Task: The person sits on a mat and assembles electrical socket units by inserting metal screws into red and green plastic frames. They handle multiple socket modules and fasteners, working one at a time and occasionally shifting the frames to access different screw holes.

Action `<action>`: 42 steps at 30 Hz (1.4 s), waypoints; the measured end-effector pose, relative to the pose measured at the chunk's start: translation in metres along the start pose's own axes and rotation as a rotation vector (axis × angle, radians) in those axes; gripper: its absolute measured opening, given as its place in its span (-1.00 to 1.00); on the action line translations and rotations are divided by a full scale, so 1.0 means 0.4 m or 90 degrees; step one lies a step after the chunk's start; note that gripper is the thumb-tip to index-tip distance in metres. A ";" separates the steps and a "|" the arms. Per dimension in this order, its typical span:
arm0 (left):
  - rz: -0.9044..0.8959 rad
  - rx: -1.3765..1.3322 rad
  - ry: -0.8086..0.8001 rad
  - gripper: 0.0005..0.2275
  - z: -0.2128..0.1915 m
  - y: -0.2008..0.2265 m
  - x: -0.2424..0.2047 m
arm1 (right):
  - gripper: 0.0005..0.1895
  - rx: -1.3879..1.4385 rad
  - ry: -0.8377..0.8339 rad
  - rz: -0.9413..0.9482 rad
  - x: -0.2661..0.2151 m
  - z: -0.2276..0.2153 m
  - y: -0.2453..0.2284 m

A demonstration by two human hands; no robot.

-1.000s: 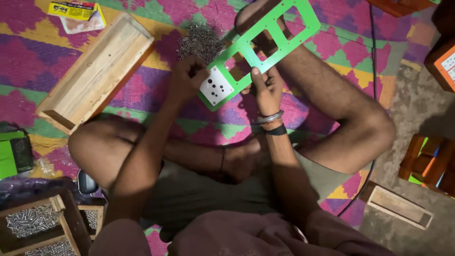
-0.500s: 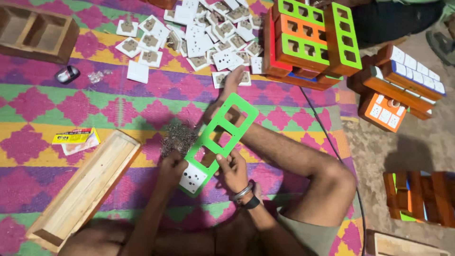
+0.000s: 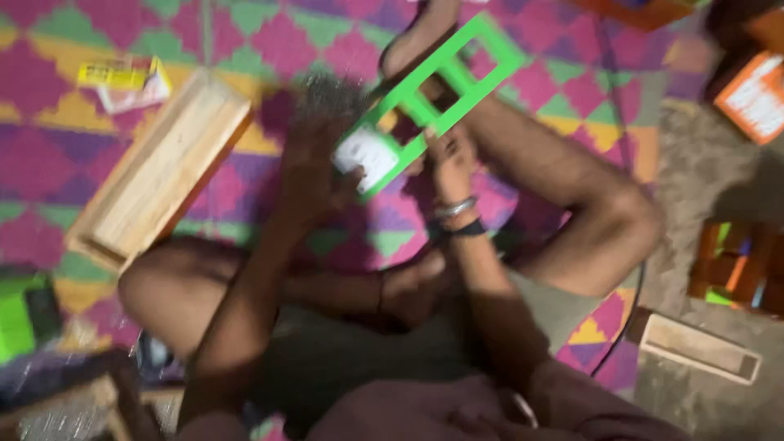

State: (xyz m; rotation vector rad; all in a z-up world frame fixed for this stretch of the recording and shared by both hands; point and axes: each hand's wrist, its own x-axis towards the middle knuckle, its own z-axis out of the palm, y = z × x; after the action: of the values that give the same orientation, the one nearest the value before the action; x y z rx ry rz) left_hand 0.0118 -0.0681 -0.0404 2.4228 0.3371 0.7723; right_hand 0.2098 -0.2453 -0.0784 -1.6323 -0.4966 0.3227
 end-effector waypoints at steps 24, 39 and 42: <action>0.001 0.022 -0.138 -0.36 -0.010 0.158 -0.021 | -0.84 0.222 -0.063 0.279 0.003 0.022 -0.213; -0.032 -0.132 -0.021 -0.52 -0.028 0.166 -0.040 | -0.82 0.251 -0.095 0.300 0.016 0.044 -0.278; -0.120 -0.311 -0.023 -0.57 -0.009 0.145 -0.055 | -0.80 0.229 -0.103 0.283 0.022 0.068 -0.279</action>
State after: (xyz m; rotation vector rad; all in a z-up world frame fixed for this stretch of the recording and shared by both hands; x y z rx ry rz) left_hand -0.0042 -0.1219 -0.0138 1.9144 0.3155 0.6389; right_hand 0.1898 -0.2096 0.0294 -1.3558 -0.1742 0.8326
